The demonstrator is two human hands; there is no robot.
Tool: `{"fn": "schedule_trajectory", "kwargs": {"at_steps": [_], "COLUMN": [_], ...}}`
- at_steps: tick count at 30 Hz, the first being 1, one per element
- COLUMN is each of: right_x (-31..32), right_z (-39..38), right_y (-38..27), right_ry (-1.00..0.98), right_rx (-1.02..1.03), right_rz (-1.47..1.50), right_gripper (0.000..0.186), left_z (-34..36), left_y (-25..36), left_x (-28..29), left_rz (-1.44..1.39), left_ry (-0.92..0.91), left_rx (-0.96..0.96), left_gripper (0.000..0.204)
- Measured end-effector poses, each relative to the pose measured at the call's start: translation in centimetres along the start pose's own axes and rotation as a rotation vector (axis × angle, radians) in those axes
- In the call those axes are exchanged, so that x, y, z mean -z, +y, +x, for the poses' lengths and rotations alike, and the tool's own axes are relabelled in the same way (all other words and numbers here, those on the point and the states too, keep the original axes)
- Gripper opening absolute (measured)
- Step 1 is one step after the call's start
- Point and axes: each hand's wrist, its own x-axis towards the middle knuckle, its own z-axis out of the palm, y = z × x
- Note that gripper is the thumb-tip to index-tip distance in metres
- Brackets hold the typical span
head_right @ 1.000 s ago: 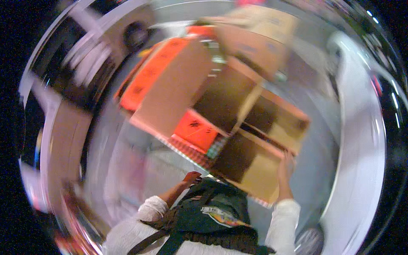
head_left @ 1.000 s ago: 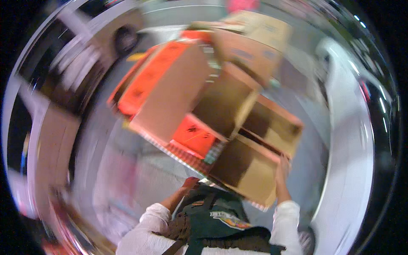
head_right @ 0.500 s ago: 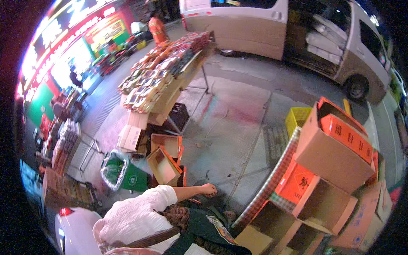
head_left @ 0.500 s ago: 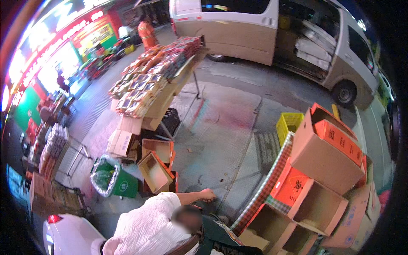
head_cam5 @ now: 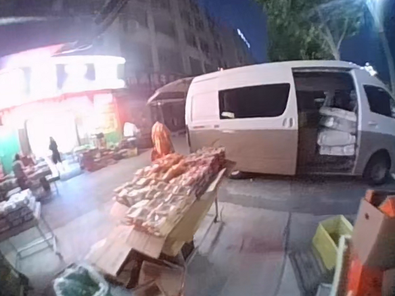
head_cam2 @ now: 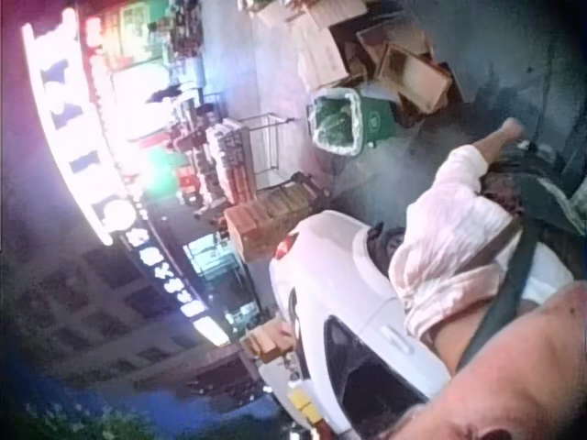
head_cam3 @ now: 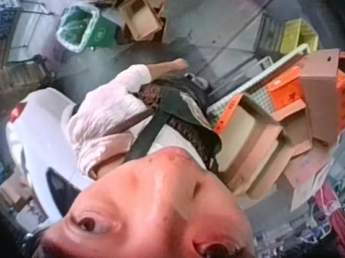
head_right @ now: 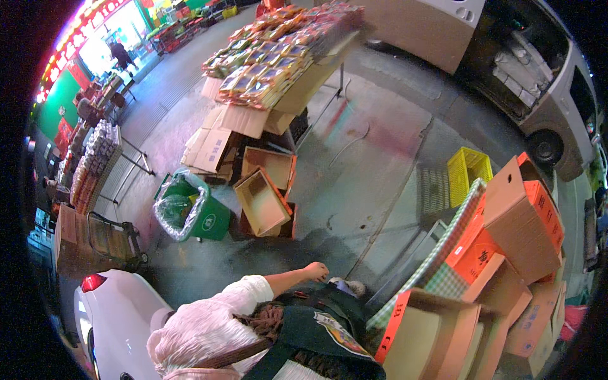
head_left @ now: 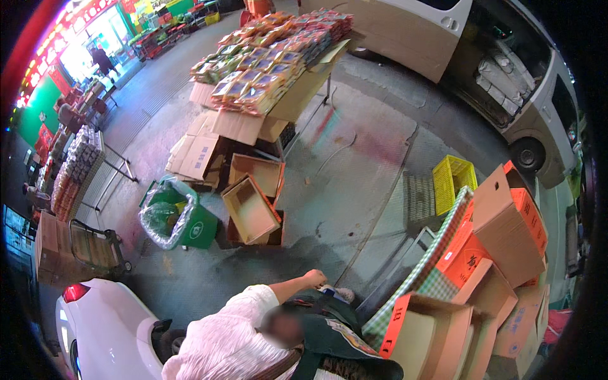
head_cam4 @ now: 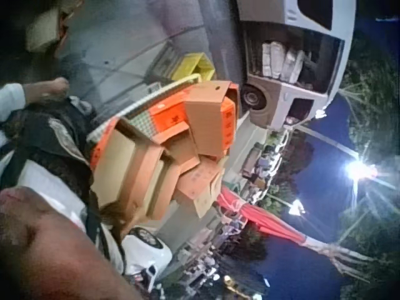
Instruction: The person unloads cardboard boxes from a van, places a green checkered tray on the ground, and then removes red product boxes from a larger cardboard box, placing them onto the tray. The person then walks toward a market stall area.
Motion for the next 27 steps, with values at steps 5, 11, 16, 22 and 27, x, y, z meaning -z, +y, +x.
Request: {"fn": "schedule_trajectory", "kwargs": {"at_steps": [5, 11, 16, 22, 27], "right_x": [4.0, -2.3, -15.7, -25.1, -24.6], "right_z": [-2.0, 8.4, 15.0, 7.4, -1.3], "right_y": [-6.4, -26.3, -49.5, -71.1, -64.9], "right_ry": [0.003, 0.001, -0.238, -0.265, -0.466], "right_rx": [0.200, 0.646, 1.071, 1.237, 1.524], "right_rz": [0.021, 0.021, 0.333, 0.562, 0.529], "right_gripper": [0.036, 0.040, 0.038, 0.041, 0.033], "left_z": [-0.4, -9.2, -15.6, -19.3, -19.7], "left_y": [-12.5, -19.7, -26.9, -34.3, -31.2], "left_x": [6.7, 13.3, 17.6, 17.6, 13.8], "left_rz": [-0.244, -0.528, -0.991, -1.099, -1.145], "left_ry": [-0.074, 0.181, 0.344, 0.613, 0.495], "left_rx": [0.118, 0.165, 0.086, 0.010, 0.224], "left_gripper": [0.014, 0.018, 0.032, 0.037, 0.034]}}
